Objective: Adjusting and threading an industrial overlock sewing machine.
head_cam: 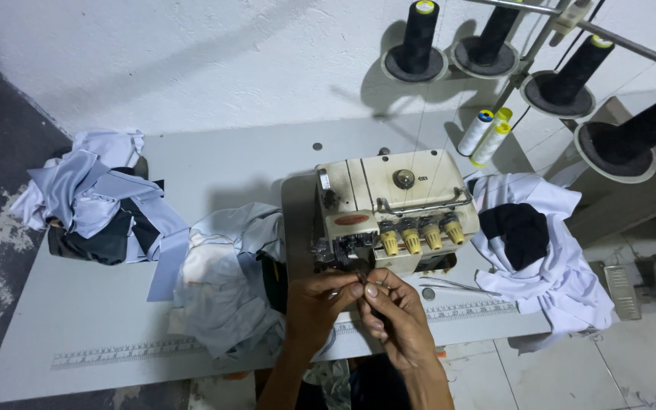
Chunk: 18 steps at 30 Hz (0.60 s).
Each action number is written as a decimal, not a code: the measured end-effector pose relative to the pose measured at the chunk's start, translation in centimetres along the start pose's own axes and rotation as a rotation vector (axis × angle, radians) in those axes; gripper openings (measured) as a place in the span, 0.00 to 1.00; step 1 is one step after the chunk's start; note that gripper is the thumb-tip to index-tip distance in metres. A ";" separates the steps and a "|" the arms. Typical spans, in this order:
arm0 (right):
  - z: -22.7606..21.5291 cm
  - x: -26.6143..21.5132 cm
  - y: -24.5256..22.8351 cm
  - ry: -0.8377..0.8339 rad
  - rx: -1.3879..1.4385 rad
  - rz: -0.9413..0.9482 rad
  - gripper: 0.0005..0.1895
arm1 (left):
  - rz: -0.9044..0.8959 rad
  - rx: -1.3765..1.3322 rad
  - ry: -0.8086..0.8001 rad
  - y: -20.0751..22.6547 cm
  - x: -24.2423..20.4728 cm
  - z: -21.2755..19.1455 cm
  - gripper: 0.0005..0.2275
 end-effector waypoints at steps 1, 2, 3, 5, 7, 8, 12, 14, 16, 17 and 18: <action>0.1 0.0 0.1 0.018 -0.011 -0.020 0.04 | -0.002 0.002 -0.002 -0.1 0.0 0.0 0.07; 0.1 0.0 0.1 0.036 -0.023 -0.041 0.04 | -0.005 0.004 -0.004 -0.1 0.0 0.0 0.07; 0.3 0.0 0.3 0.036 -0.022 -0.042 0.04 | -0.004 0.005 -0.005 0.4 0.0 0.1 0.07; 0.5 -0.2 0.7 0.068 0.031 -0.113 0.10 | 0.031 -0.049 -0.017 1.7 -0.1 0.4 0.05; 0.4 -0.2 1.0 0.059 0.166 -0.138 0.10 | 0.070 -0.023 0.006 2.1 -0.3 0.8 0.04; 0.4 -0.3 1.1 0.048 0.301 -0.163 0.11 | 0.108 0.004 0.030 2.4 -0.4 0.9 0.03; 0.2 -0.5 0.0 -0.044 0.225 -0.277 0.18 | 0.092 0.083 0.064 3.7 -0.6 0.9 0.03; 0.9 -1.1 -1.3 0.162 -0.300 -0.392 0.17 | 0.070 0.076 0.086 3.6 -0.5 0.8 0.05; 1.0 -1.2 -1.6 0.214 -0.328 -0.382 0.15 | 0.062 0.071 0.095 3.2 -0.5 0.7 0.06; 1.0 -1.2 -1.8 0.266 -0.356 -0.374 0.13 | 0.056 0.066 0.104 3.0 -0.4 0.7 0.07; 0.9 -1.1 -1.8 0.264 -0.356 -0.375 0.13 | 0.058 0.066 0.105 2.9 -0.3 0.7 0.07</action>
Point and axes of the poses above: each hand's wrist, its own x-axis towards the middle knuckle, its own z-axis out of the palm, y = z × x, the point moved 2 cm from there along x, towards the middle knuckle, and after that the axes turned 7 degrees about z, right-handed, at the moved point
